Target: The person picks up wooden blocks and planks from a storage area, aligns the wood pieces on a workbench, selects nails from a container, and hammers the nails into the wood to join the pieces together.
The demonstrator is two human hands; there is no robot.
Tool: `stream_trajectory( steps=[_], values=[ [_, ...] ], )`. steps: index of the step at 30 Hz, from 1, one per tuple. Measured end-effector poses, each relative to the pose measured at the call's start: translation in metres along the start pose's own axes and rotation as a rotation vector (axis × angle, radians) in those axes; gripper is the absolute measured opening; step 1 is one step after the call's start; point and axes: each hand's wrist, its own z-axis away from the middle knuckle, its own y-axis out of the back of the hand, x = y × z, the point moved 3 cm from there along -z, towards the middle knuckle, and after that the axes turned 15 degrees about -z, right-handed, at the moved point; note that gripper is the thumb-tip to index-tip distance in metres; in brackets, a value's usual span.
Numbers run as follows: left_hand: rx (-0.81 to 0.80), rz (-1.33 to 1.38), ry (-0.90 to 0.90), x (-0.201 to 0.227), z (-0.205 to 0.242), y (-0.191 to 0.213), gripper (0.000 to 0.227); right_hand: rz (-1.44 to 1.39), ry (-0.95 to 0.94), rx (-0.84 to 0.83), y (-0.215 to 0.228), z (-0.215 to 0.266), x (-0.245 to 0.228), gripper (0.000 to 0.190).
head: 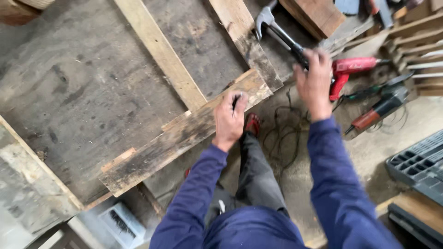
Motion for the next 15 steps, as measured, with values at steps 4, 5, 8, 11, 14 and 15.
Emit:
stream_trajectory(
  steps=[4,5,8,11,14,15],
  values=[
    [0.016,-0.164,-0.001,-0.01,-0.042,-0.023,0.016,0.232,-0.171,-0.328,-0.006,-0.041,0.081,0.059],
    [0.031,-0.162,0.011,-0.009,-0.041,-0.021,0.015,0.192,-0.203,-0.39,-0.007,-0.039,0.086,0.061],
    [0.057,-0.228,-0.017,-0.005,-0.044,-0.023,0.014,0.083,-0.255,-0.503,-0.006,-0.033,0.094,0.064],
    [0.05,-0.296,-0.007,-0.004,-0.042,-0.027,0.014,0.01,-0.221,-0.457,0.002,-0.032,0.098,0.06],
    [0.046,-0.366,-0.042,-0.001,-0.039,-0.028,0.014,-0.059,-0.22,-0.387,0.007,-0.03,0.092,0.052],
    [0.044,-0.389,-0.066,-0.001,-0.039,-0.028,0.014,-0.097,-0.271,-0.392,0.009,-0.027,0.089,0.05]
  ],
)
